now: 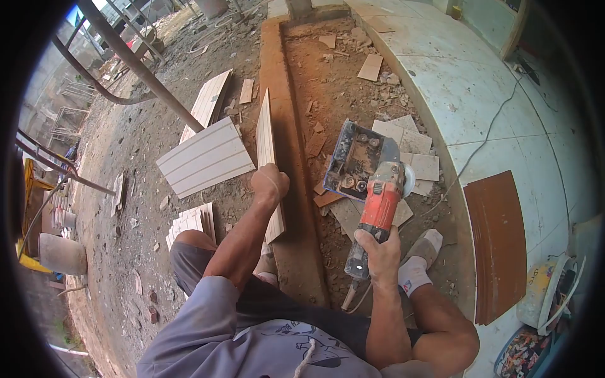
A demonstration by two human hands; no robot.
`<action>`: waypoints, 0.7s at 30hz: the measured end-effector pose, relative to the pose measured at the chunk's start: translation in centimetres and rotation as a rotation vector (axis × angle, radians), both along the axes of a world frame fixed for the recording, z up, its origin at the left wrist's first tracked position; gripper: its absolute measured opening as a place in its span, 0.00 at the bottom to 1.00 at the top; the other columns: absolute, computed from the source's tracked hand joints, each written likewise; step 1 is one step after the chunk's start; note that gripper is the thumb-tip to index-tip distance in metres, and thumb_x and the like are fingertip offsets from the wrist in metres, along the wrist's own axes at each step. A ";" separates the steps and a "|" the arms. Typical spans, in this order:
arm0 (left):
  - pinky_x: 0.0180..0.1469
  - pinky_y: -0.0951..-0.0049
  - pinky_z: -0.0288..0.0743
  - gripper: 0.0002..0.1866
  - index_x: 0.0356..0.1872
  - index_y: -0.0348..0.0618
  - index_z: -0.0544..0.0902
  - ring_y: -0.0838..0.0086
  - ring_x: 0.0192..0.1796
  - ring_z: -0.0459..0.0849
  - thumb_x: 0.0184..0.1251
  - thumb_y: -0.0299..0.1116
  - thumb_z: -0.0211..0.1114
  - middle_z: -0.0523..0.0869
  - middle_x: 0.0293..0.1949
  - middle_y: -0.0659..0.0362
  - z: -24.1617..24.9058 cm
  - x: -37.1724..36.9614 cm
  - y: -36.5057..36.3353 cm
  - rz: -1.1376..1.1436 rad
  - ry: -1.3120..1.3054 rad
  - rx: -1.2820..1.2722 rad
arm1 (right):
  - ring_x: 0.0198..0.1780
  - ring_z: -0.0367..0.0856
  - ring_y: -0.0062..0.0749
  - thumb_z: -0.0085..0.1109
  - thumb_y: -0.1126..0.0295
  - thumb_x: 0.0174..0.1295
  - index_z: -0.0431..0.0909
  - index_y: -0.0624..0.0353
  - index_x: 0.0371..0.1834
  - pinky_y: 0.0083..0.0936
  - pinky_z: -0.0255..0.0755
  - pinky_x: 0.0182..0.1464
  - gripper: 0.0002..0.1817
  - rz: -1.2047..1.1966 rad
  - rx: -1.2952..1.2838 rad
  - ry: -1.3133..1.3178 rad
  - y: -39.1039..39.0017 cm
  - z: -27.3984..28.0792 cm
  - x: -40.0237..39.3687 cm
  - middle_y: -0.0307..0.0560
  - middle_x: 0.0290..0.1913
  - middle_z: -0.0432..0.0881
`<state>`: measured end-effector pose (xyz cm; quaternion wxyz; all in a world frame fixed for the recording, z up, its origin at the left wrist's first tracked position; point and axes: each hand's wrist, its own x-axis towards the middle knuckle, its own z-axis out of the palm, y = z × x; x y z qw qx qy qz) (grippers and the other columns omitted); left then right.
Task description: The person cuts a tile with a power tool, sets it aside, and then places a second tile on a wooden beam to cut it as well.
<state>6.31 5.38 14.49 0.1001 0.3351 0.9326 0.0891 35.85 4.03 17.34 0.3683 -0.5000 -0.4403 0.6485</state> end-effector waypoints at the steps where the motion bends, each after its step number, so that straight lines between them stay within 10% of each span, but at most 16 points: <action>1: 0.48 0.57 0.82 0.14 0.34 0.30 0.86 0.48 0.43 0.89 0.59 0.33 0.60 0.87 0.35 0.37 -0.6 0.8 0.4 0.000 0.002 0.004 | 0.32 0.78 0.22 0.73 0.66 0.51 0.73 0.65 0.48 0.22 0.74 0.37 0.25 0.000 0.004 0.002 0.2 0.1 0.1 0.41 0.36 0.79; 6: 0.46 0.59 0.84 0.27 0.62 0.23 0.70 0.42 0.48 0.86 0.64 0.28 0.61 0.80 0.51 0.29 -6.1 5.5 0.9 -0.045 -0.016 -0.046 | 0.31 0.79 0.22 0.72 0.67 0.52 0.72 0.65 0.49 0.21 0.75 0.35 0.25 -0.058 0.013 0.039 0.9 0.0 1.7 0.42 0.36 0.79; 16: 0.52 0.58 0.81 0.29 0.64 0.24 0.70 0.38 0.51 0.84 0.65 0.33 0.59 0.73 0.56 0.20 -13.5 7.2 1.3 -0.204 0.174 -0.133 | 0.31 0.79 0.22 0.73 0.65 0.52 0.72 0.65 0.47 0.22 0.75 0.35 0.25 -0.088 0.042 -0.035 1.3 -0.6 3.1 0.42 0.35 0.79; 21: 0.70 0.43 0.61 0.30 0.66 0.37 0.72 0.46 0.68 0.73 0.70 0.47 0.58 0.73 0.67 0.40 -7.6 3.7 -2.0 -0.171 -0.318 0.025 | 0.33 0.80 0.25 0.74 0.62 0.50 0.73 0.67 0.47 0.24 0.76 0.37 0.28 0.061 0.050 -0.171 0.7 -2.2 2.3 0.45 0.37 0.81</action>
